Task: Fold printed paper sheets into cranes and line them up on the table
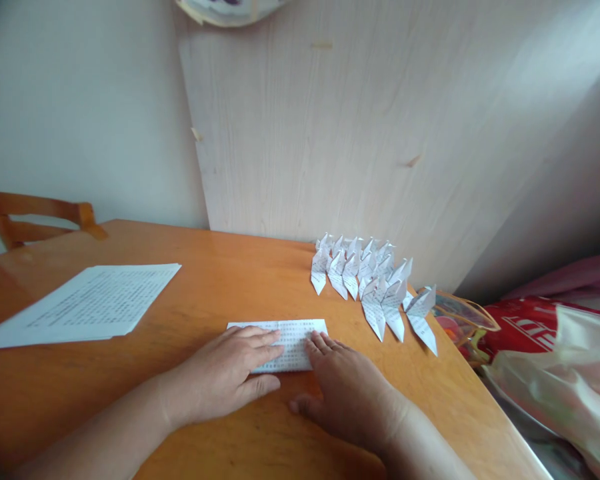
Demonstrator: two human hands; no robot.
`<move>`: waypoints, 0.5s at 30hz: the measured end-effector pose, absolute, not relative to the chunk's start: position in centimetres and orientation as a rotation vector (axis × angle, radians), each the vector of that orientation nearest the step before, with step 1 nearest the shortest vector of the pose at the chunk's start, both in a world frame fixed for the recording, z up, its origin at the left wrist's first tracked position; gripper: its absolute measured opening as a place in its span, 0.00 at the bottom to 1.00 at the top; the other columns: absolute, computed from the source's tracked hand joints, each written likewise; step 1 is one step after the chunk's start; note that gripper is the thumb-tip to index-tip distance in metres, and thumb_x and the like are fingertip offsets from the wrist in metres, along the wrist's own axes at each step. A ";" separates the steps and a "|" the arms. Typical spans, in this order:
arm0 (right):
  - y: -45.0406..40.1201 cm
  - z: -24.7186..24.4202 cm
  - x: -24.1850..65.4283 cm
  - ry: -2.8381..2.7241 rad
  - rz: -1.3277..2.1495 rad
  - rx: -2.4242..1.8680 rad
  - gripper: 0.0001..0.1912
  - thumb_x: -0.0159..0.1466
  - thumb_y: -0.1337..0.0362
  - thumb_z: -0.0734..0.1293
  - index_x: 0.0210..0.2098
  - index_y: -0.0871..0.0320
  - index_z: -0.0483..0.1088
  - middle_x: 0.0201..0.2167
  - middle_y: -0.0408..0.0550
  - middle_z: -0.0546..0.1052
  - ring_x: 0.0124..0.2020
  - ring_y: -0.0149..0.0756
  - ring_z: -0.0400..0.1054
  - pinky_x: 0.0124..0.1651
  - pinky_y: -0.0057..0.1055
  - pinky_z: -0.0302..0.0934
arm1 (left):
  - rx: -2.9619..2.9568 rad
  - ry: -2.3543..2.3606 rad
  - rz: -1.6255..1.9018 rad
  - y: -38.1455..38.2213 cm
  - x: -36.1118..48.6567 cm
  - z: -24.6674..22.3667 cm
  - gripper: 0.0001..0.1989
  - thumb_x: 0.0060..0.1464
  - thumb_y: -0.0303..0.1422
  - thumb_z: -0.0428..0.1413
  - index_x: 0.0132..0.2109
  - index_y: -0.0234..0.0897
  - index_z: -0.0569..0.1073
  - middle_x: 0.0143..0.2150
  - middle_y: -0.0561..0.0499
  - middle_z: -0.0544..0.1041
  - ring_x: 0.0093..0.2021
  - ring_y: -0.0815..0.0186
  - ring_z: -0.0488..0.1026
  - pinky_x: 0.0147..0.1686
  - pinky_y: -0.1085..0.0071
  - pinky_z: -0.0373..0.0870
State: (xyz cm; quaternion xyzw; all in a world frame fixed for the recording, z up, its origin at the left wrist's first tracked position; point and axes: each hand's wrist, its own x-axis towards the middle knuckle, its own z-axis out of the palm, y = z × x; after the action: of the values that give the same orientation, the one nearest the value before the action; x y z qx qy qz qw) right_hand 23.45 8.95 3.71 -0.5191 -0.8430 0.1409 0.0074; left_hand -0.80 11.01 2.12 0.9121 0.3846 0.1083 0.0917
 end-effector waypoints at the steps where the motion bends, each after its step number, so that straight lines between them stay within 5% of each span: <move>1: 8.9 3.8 23.4 -2.647 0.445 -1.618 0.47 0.60 0.43 0.68 0.69 0.66 0.59 0.69 0.64 0.58 0.69 0.58 0.55 0.69 0.50 0.53 | 2.719 1.148 0.335 11.1 -0.7 2.0 0.21 0.66 0.47 0.49 0.58 0.45 0.75 0.64 0.46 0.71 0.63 0.51 0.68 0.61 0.51 0.64; 7: 8.9 3.7 23.5 -2.683 0.503 -1.627 0.59 0.56 0.33 0.67 0.71 0.70 0.52 0.71 0.67 0.53 0.71 0.60 0.49 0.70 0.50 0.49 | 2.716 1.139 0.385 12.0 -0.6 1.1 0.20 0.69 0.44 0.43 0.53 0.50 0.79 0.60 0.53 0.76 0.61 0.57 0.71 0.61 0.58 0.64; 15: 8.5 2.8 24.0 -2.679 0.542 -1.554 0.66 0.54 0.28 0.64 0.72 0.74 0.44 0.72 0.70 0.46 0.73 0.60 0.41 0.72 0.50 0.42 | 2.605 1.147 0.307 11.9 -0.6 1.3 0.22 0.69 0.43 0.44 0.59 0.45 0.76 0.66 0.50 0.70 0.66 0.57 0.66 0.66 0.61 0.58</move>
State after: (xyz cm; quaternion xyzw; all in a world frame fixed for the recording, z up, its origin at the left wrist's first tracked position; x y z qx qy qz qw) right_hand 23.95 8.51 2.83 -0.4943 -0.8521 0.1723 -0.0015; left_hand -0.59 11.88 1.27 0.9011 0.3968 0.1062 0.1391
